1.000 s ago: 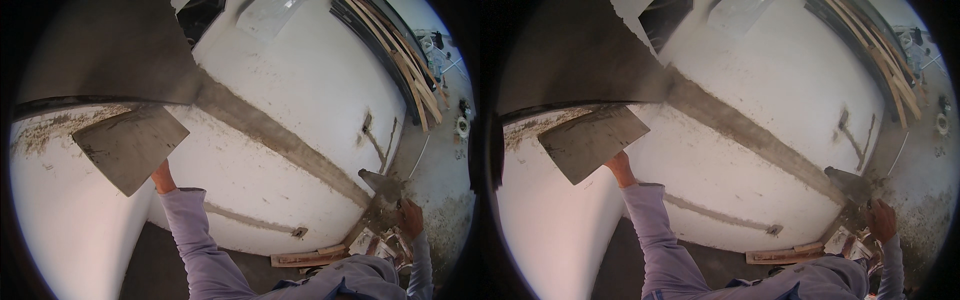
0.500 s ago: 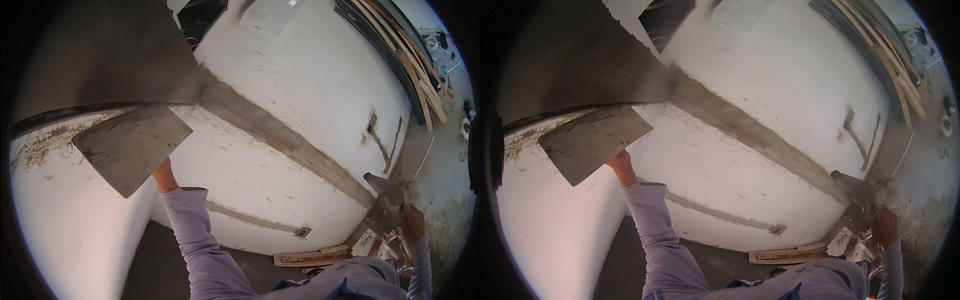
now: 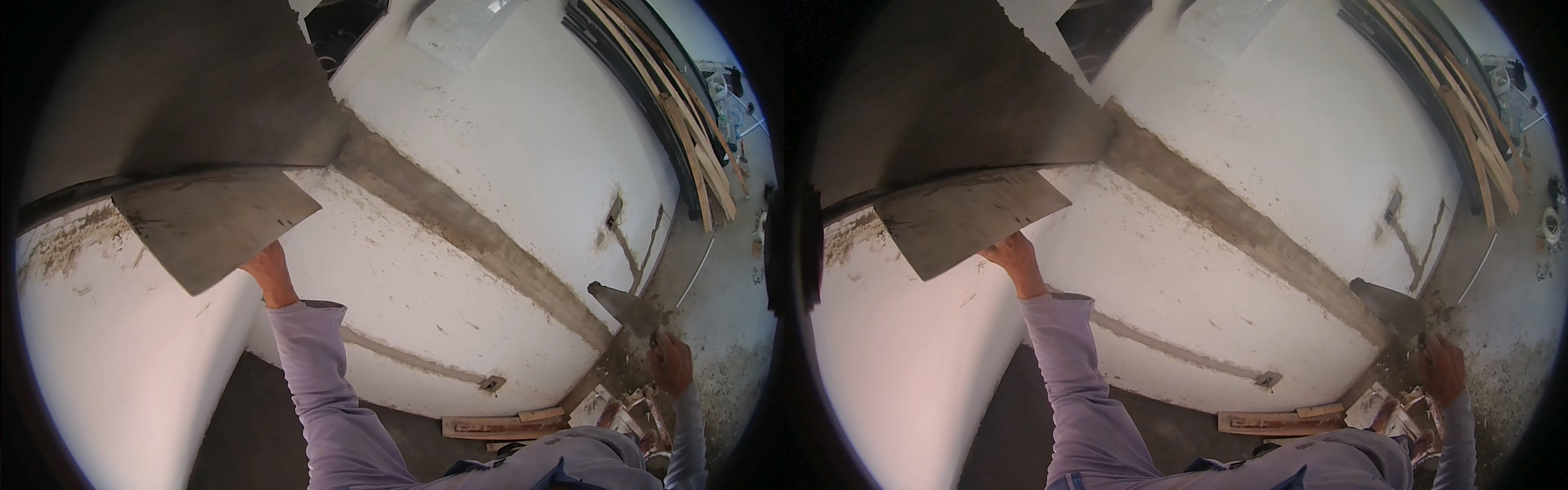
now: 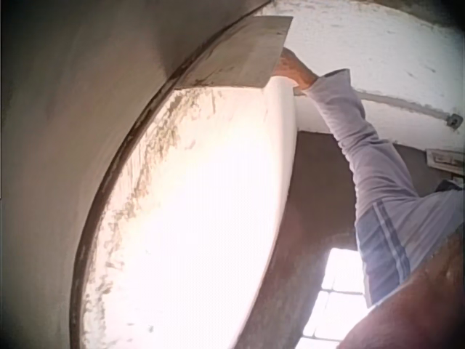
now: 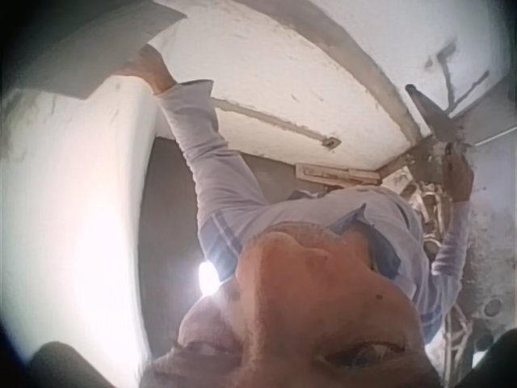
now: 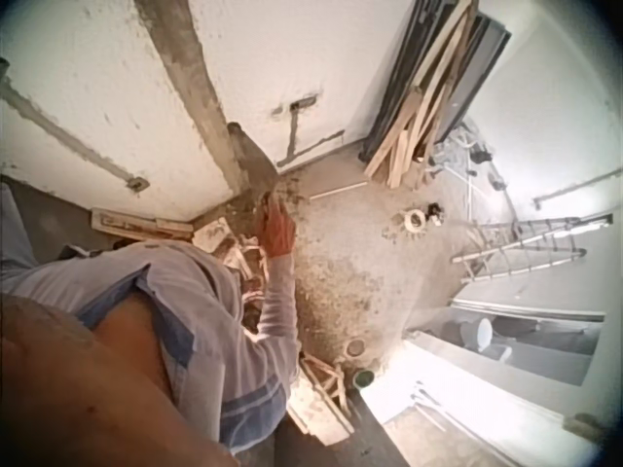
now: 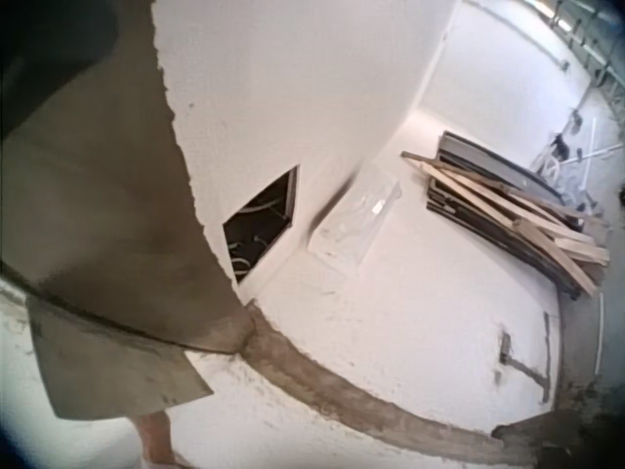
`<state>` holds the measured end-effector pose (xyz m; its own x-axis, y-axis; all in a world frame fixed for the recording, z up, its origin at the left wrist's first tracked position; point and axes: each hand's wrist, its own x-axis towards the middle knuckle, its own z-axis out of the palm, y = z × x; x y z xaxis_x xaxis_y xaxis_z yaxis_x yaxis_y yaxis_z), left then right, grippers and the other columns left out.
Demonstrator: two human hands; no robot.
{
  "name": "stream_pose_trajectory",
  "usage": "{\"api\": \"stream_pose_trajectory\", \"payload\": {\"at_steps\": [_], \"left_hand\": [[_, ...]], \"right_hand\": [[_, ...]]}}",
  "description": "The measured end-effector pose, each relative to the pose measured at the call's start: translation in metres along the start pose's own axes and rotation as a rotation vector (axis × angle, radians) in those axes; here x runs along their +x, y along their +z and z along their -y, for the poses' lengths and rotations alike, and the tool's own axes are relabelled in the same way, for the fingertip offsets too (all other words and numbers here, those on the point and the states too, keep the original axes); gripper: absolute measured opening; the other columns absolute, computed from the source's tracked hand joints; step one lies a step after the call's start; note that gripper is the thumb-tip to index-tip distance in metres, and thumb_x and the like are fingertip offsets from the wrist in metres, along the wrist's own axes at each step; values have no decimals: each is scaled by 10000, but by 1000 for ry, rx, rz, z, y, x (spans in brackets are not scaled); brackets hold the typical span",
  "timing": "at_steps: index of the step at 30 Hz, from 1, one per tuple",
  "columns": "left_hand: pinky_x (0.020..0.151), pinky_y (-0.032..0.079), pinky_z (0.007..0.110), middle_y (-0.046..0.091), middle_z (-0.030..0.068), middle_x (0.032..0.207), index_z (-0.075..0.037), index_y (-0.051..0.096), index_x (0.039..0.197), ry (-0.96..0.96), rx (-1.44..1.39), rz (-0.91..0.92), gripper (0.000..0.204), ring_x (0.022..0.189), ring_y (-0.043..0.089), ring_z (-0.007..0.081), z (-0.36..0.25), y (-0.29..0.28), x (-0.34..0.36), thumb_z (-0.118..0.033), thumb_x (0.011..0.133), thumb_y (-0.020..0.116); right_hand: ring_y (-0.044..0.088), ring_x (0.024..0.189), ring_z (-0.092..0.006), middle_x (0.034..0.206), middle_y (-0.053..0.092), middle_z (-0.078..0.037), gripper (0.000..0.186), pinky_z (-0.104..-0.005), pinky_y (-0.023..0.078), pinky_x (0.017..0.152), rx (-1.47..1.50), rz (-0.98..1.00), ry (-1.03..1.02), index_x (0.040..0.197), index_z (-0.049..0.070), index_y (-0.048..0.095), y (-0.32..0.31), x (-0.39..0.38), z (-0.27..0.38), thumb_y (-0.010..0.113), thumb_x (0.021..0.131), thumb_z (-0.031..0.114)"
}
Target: The person applies plaster to a wall corner using a trowel and a hawk, and then cleans the hawk in a bucket using a brush and a trowel.
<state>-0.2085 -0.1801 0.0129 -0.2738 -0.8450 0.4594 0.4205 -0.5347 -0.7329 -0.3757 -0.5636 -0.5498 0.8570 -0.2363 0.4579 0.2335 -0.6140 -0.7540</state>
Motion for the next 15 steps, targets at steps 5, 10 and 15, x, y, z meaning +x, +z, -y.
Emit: {"api": "stream_pose_trajectory", "payload": {"at_steps": [5, 10, 15], "left_hand": [[657, 415, 354, 564, 56, 862, -13, 550, 879, -585, -523, -38, 102, 754, 488, 203, -11, -1, 13, -76, 821, 605], [533, 329, 252, 483, -30, 637, -28, 456, 615, -613, -615, -159, 210, 607, 379, 75, -33, 10, 34, -79, 806, 526], [703, 432, 315, 574, 81, 990, -6, 546, 914, -289, -124, -123, 202, 862, 525, 174, -27, 15, 14, -169, 839, 640]], "right_hand": [[581, 853, -364, 908, 595, -159, 323, -452, 442, 737, 58, 145, 20, 1085, 21, 555, -3, 28, 5, 619, 790, 133], [597, 891, -304, 994, 593, -117, 339, -423, 441, 747, -116, 185, -135, 1115, 60, 540, -35, 102, 37, 641, 828, 211], [592, 896, -257, 1009, 585, -86, 319, -384, 432, 772, -238, -188, -618, 1097, 84, 533, -82, 205, 126, 648, 838, 230]]}}
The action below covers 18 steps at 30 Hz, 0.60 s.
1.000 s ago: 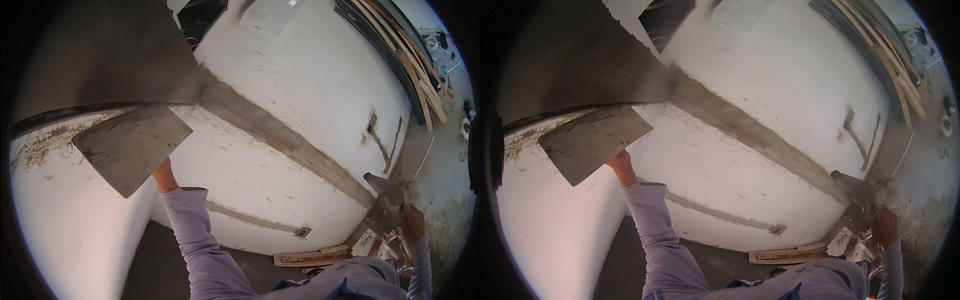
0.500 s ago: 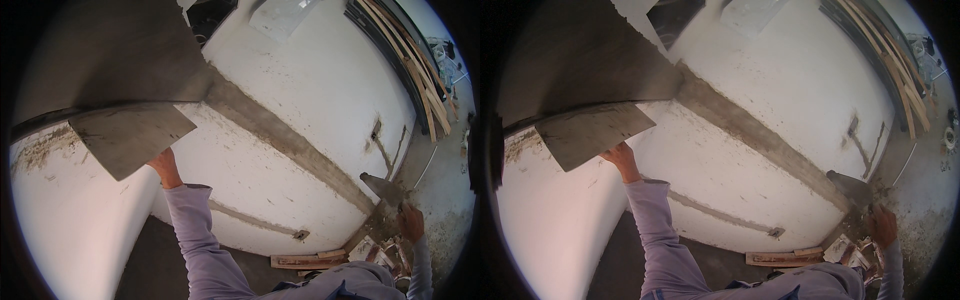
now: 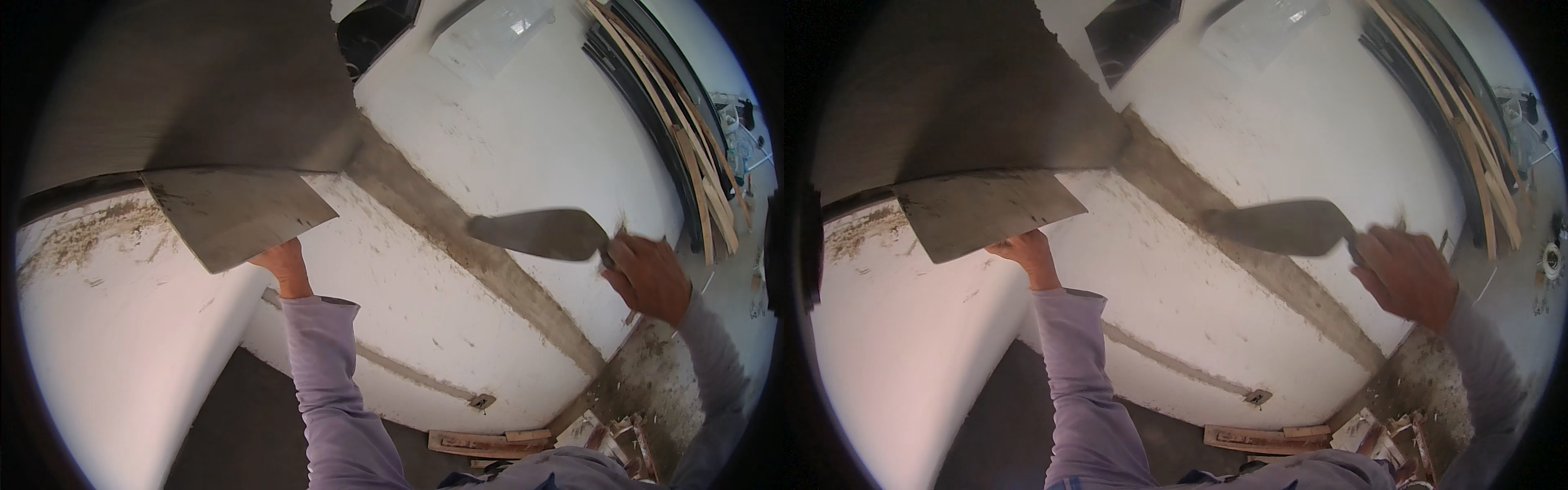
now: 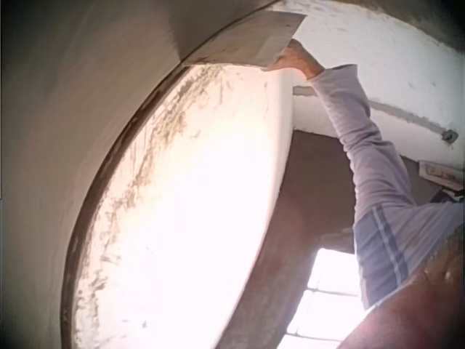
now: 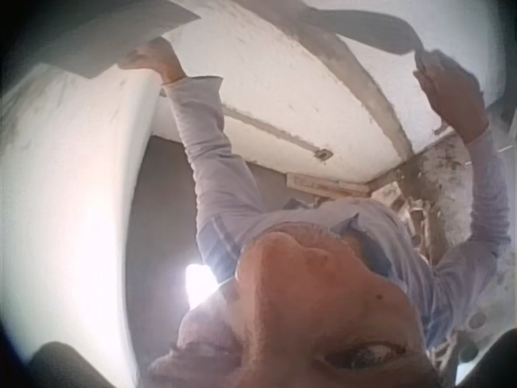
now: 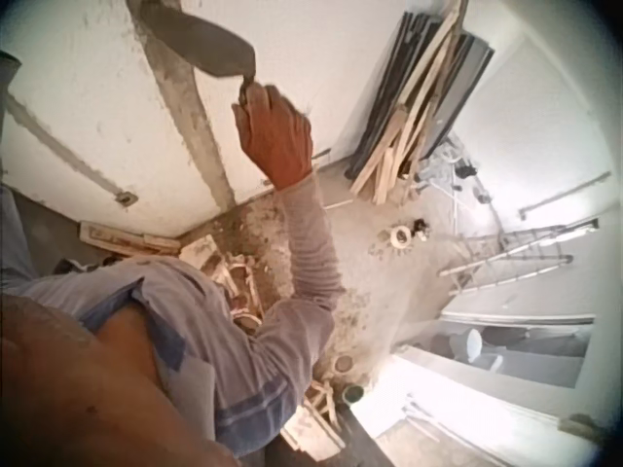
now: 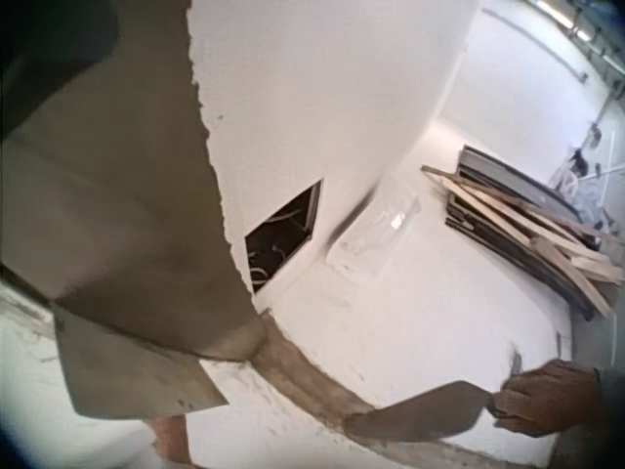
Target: The person applies plaster to a wall corner using a trowel and a hawk, and then cleans the hawk in a bucket using a brush and a trowel.
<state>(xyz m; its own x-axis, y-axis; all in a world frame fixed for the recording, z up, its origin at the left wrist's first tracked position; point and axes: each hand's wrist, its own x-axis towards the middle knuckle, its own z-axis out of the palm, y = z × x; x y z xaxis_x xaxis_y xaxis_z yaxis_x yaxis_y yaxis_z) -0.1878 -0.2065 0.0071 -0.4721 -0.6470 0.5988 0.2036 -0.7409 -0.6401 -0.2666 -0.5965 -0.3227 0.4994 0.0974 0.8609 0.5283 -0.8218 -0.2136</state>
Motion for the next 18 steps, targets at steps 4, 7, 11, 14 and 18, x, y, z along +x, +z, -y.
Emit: {"api": "stream_pose_trajectory", "payload": {"at_steps": [4, 7, 11, 14, 18], "left_hand": [[927, 431, 403, 560, 117, 1237, -29, 524, 1239, -271, -407, 107, 502, 1115, 536, 286, 27, -8, -6, -243, 820, 699], [931, 434, 378, 575, 113, 1219, -30, 537, 1227, -9, -140, 136, 496, 1094, 553, 263, 26, 8, -24, -248, 816, 708], [942, 434, 378, 576, 110, 1226, -30, 537, 1228, -7, -297, 77, 472, 1094, 554, 258, 21, 5, -18, -222, 831, 704], [954, 431, 378, 571, 104, 1238, -31, 531, 1237, 97, -120, 77, 466, 1107, 546, 253, 21, 4, -15, -208, 840, 699], [962, 424, 376, 567, 104, 1246, -30, 528, 1243, 26, -190, 91, 474, 1117, 540, 252, 23, 11, -19, -206, 838, 699]], "right_hand": [[575, 789, -184, 870, 578, -52, 234, -343, 443, 739, -129, -288, -330, 977, 77, 540, -24, 93, 8, 665, 835, 214], [589, 693, -199, 768, 551, -44, 207, -349, 463, 668, -158, -352, -413, 925, 73, 522, -35, 145, 10, 653, 844, 210], [599, 682, -236, 764, 549, -66, 200, -373, 480, 661, -189, -346, -492, 916, 65, 518, -48, 187, 15, 637, 853, 214], [608, 671, -250, 755, 551, -75, 201, -380, 488, 643, -269, -377, -540, 914, 62, 519, -61, 205, 18, 634, 850, 214], [632, 658, -281, 741, 592, -102, 144, -408, 495, 601, -271, -412, -523, 850, 42, 546, -70, 223, 31, 604, 847, 174]]}}
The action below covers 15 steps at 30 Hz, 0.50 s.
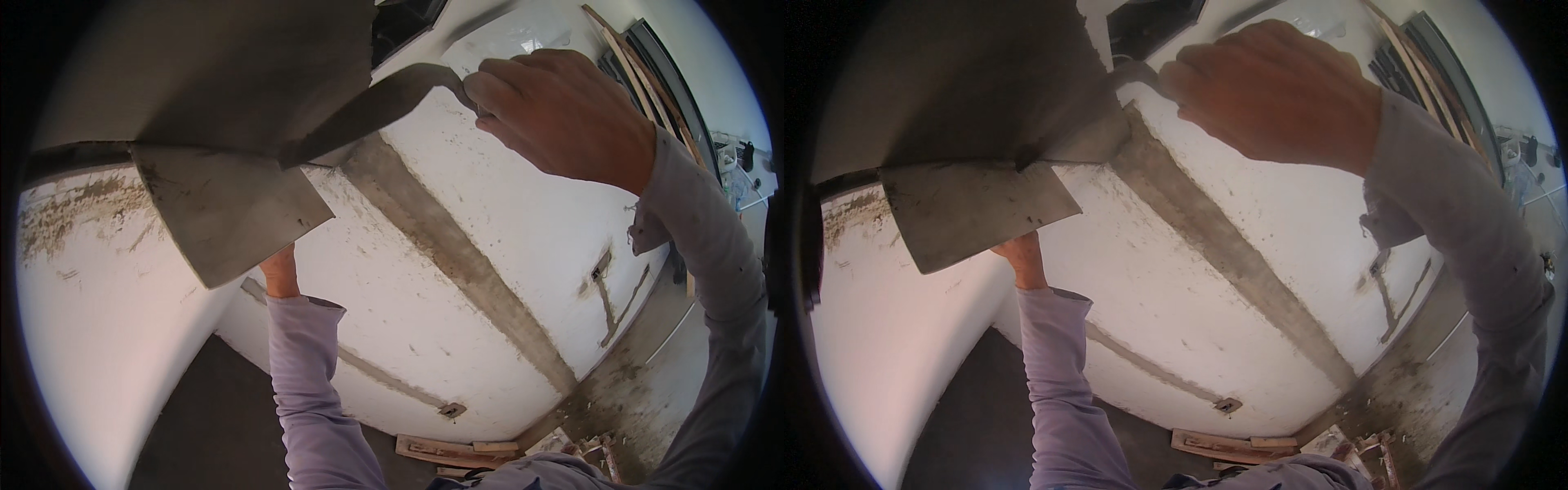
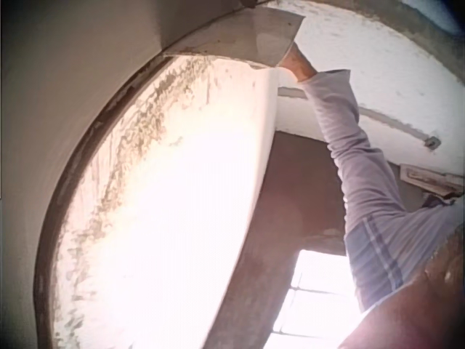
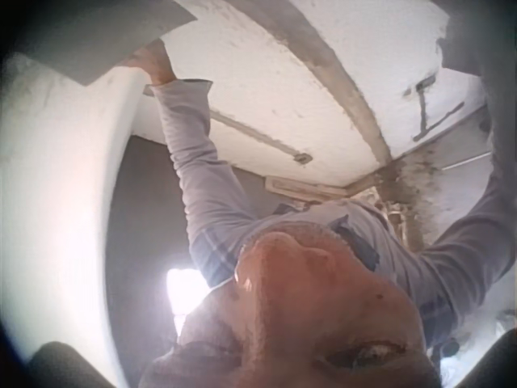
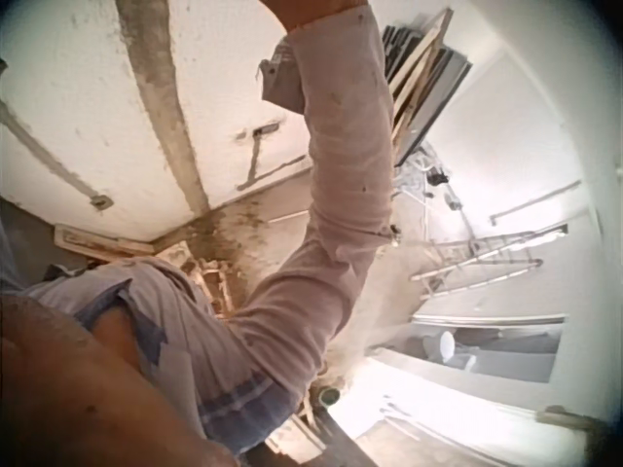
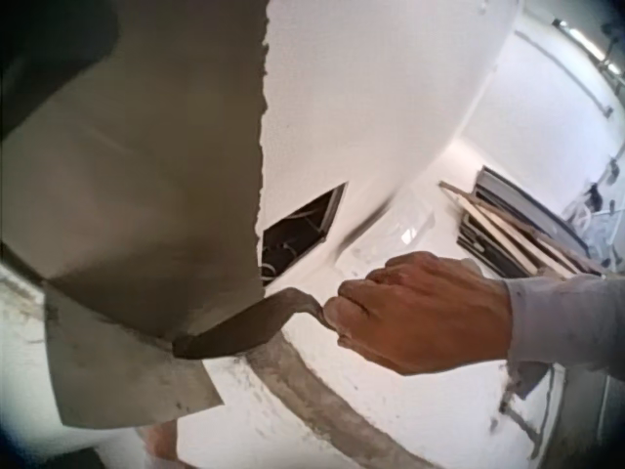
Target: The person applies plaster to a wall corner using a trowel and a hawk, and then cleans the hawk in a bucket using a brush and a trowel.
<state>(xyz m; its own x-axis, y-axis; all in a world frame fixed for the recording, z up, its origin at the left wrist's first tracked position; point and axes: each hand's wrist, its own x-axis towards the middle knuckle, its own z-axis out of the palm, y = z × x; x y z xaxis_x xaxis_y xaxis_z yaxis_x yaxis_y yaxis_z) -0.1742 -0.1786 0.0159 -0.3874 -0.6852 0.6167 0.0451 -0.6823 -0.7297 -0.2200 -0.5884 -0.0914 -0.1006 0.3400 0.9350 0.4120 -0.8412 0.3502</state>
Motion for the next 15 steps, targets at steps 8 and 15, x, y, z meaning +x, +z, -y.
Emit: {"api": "stream_pose_trajectory", "payload": {"at_steps": [8, 15], "left_hand": [[980, 411, 370, 558, 103, 1261, -26, 520, 1254, -38, -39, -5, 490, 1137, 527, 250, 4, 1, -4, -202, 835, 701], [995, 399, 366, 551, 102, 1274, -23, 513, 1264, -72, -80, 13, 503, 1154, 517, 248, 5, 0, -7, -199, 832, 702]], "right_hand": [[655, 702, -313, 753, 618, -130, 130, -424, 528, 631, -13, 27, 17, 853, 5, 577, -12, 22, 3, 589, 838, 134], [672, 695, -338, 721, 647, -162, 104, -425, 550, 612, 23, 21, 89, 808, -7, 612, -33, 23, 10, 562, 818, 84]]}}
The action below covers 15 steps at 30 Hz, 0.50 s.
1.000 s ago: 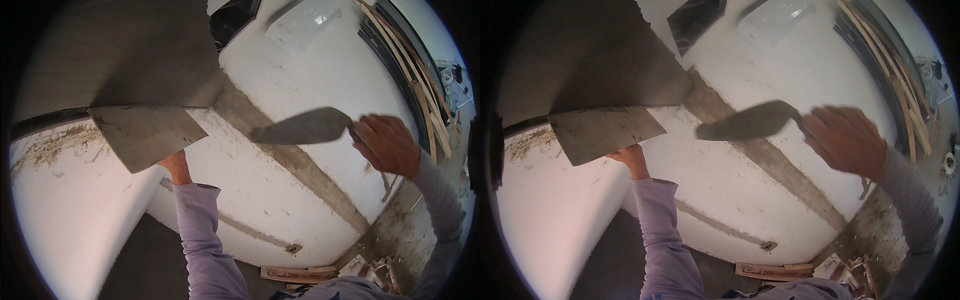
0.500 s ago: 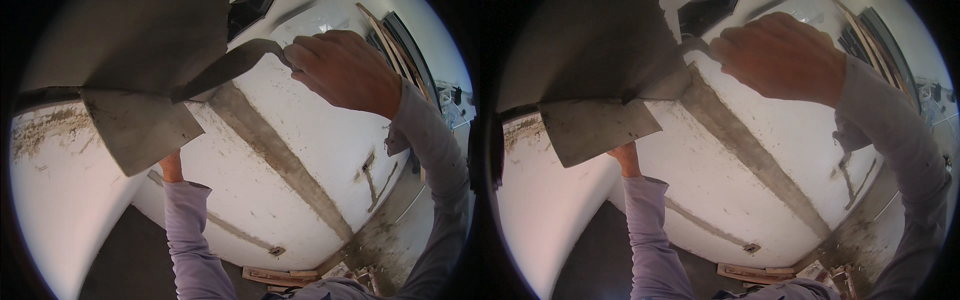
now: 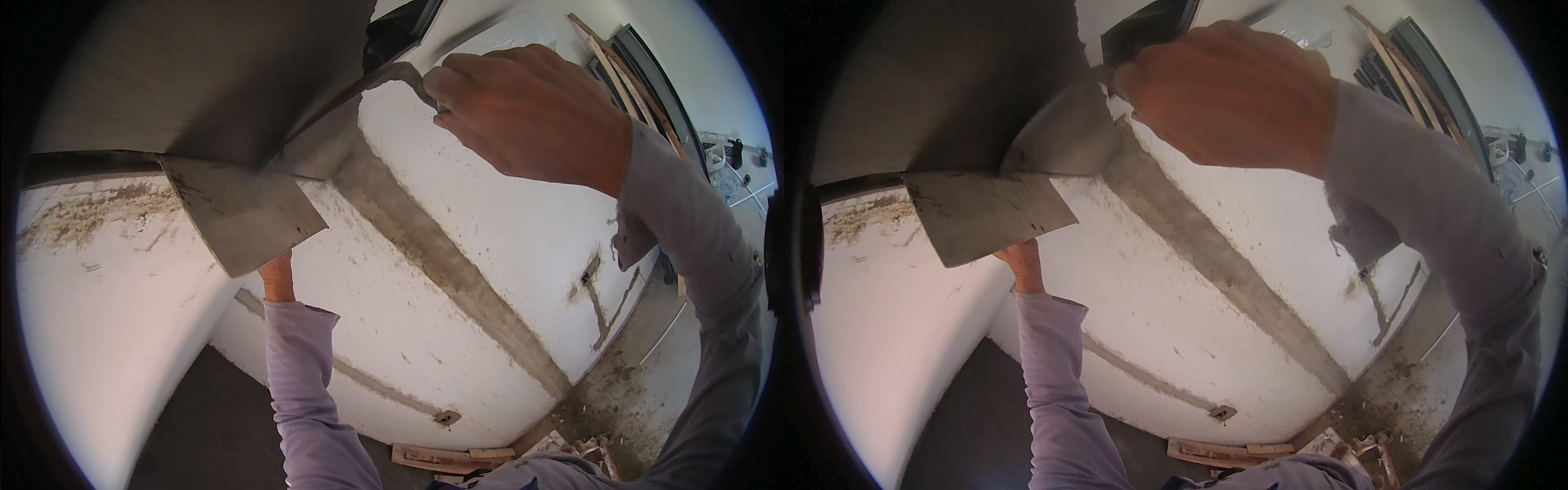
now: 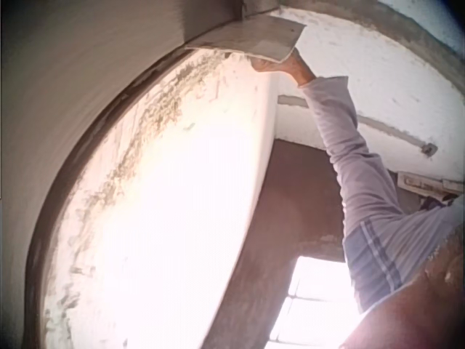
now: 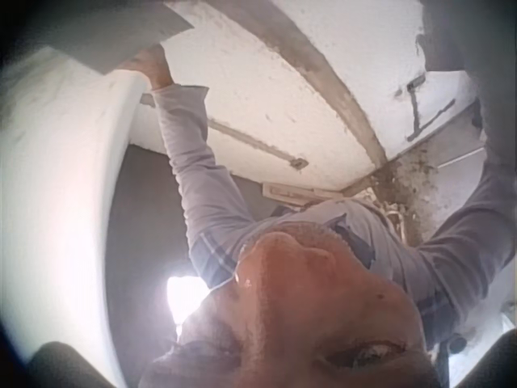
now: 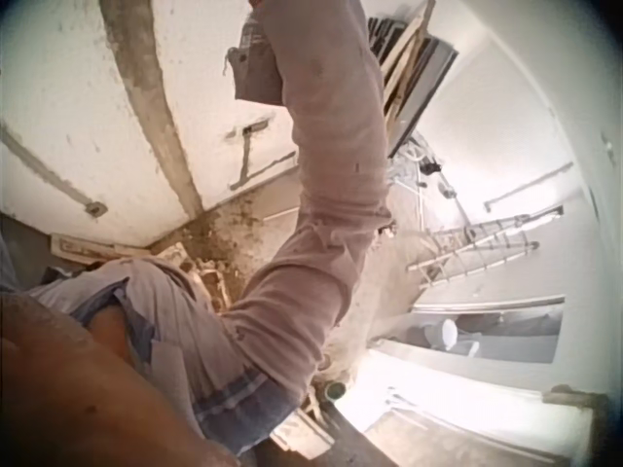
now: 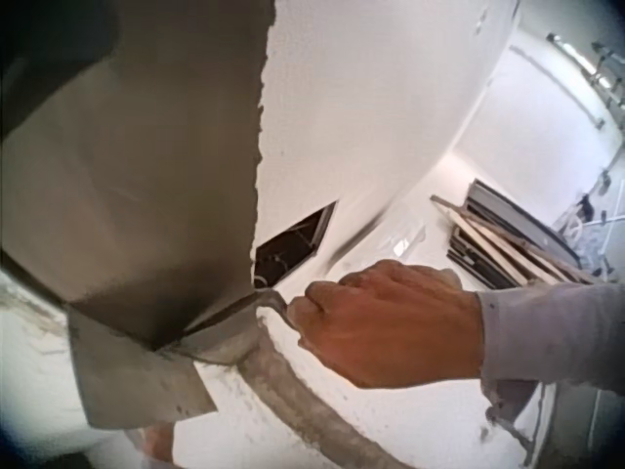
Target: The person applies plaster to a wall corner using a trowel and a hawk, and then cleans the hawk in a bucket using a brush and a trowel.
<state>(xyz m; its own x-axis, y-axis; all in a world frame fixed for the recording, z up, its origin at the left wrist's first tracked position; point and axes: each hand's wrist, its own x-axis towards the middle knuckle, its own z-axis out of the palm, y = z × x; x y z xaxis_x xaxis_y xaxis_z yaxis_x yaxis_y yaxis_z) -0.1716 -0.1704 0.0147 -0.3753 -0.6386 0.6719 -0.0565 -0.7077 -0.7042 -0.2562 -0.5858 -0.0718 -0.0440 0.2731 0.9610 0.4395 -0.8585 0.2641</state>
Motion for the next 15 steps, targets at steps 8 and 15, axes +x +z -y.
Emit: {"api": "stream_pose_trajectory", "payload": {"at_steps": [8, 15], "left_hand": [[1012, 386, 360, 542, 100, 1290, -20, 506, 1276, -144, -191, 49, 519, 1174, 505, 247, -1, 0, -8, -195, 829, 704], [1011, 386, 361, 536, 99, 1291, -23, 499, 1281, -13, -57, 29, 520, 1174, 503, 247, 8, 8, 0, -215, 838, 691]], "right_hand": [[616, 713, -324, 794, 599, -132, 208, -428, 467, 647, 60, 5, 16, 943, 2, 556, -47, -8, 6, 635, 854, 173], [548, 626, -280, 760, 585, -123, 222, -388, 419, 599, 140, -79, -50, 1037, -17, 566, -60, -41, -5, 609, 869, 121]]}}
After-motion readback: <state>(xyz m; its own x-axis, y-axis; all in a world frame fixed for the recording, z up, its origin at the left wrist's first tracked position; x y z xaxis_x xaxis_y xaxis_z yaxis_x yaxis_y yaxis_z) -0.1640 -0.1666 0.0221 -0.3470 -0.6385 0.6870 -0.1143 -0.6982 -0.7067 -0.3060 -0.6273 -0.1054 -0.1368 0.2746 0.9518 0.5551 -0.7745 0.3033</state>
